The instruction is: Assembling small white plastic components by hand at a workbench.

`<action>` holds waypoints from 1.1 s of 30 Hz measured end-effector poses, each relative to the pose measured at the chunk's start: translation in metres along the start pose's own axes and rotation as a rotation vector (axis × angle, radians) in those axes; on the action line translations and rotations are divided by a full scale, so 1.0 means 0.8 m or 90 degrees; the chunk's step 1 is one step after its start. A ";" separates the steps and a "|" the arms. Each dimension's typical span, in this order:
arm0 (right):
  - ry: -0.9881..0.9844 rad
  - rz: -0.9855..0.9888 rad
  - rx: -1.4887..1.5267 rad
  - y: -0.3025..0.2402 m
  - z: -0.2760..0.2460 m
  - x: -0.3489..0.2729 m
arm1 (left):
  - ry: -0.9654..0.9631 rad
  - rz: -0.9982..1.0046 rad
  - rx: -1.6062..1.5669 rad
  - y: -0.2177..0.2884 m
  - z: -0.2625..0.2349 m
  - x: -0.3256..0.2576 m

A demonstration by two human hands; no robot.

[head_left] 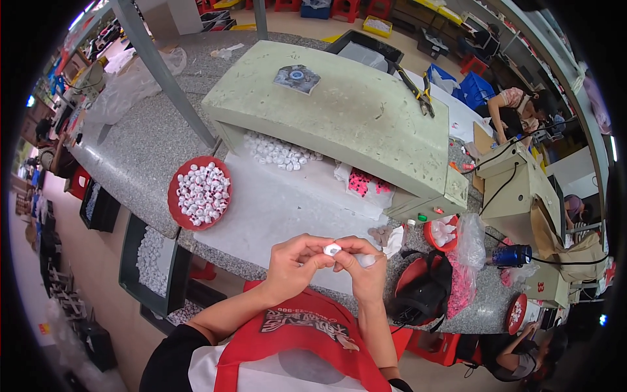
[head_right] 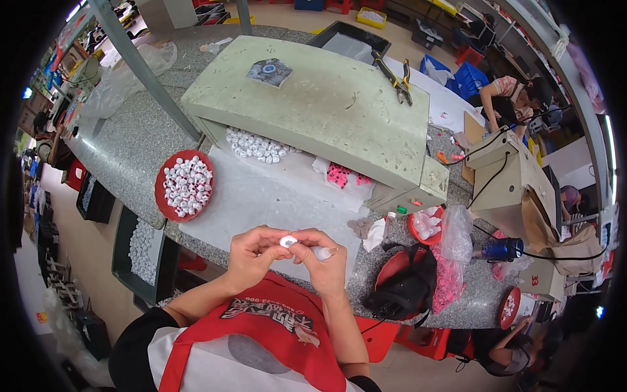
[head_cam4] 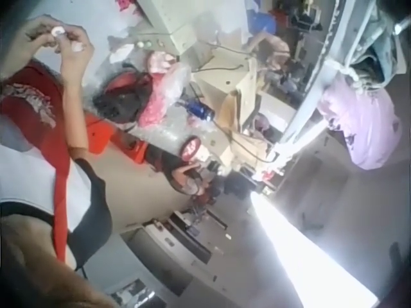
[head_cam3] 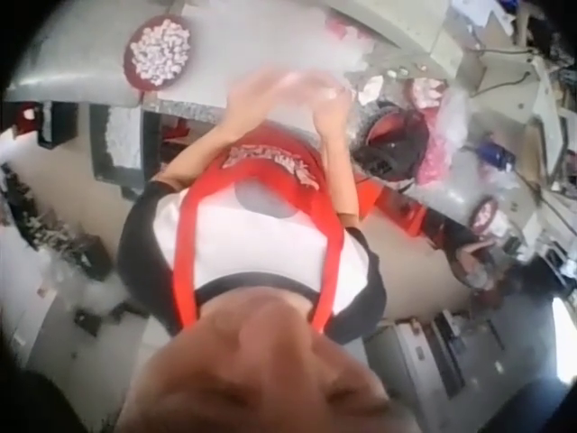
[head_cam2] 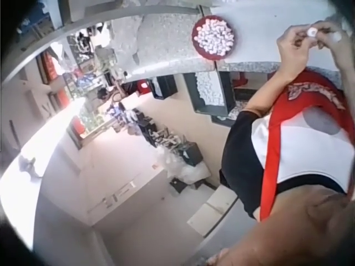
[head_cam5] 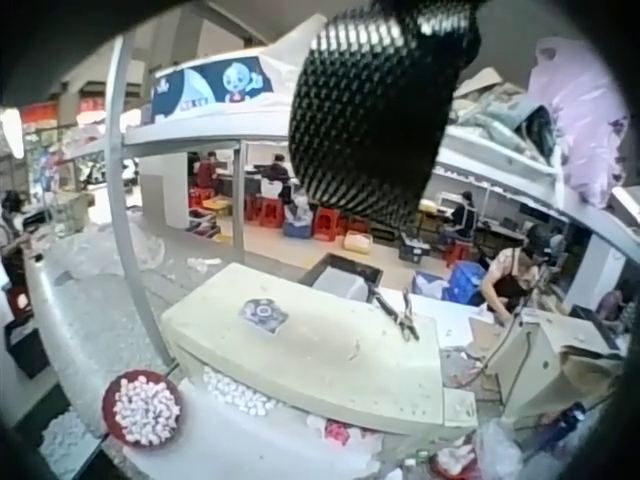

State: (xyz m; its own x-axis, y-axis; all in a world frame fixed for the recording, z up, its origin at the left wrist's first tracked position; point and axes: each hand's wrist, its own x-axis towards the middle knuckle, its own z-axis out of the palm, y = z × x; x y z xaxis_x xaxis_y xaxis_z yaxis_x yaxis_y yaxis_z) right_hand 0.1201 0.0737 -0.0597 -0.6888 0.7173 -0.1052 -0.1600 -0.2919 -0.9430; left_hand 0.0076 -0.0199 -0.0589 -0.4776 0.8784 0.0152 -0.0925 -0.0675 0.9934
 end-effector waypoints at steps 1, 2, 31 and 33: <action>0.010 -0.003 -0.002 0.001 0.001 0.000 | 0.014 0.001 -0.010 -0.002 -0.001 0.000; 0.020 -0.006 -0.004 0.002 0.003 0.001 | 0.014 0.001 -0.011 -0.001 -0.002 0.002; 0.178 0.227 -0.097 0.161 -0.023 0.049 | 0.390 -0.029 0.704 -0.155 -0.251 0.101; 0.201 0.224 -0.094 0.157 -0.029 0.049 | 0.351 0.044 0.840 -0.176 -0.218 0.152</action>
State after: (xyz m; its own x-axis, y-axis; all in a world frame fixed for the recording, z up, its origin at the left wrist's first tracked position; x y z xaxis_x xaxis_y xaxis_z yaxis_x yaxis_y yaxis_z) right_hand 0.0894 0.0796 -0.1895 -0.4316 0.7544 -0.4946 0.1612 -0.4750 -0.8651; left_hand -0.1896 0.0141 -0.2169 -0.7477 0.5786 0.3259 0.6640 0.6478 0.3734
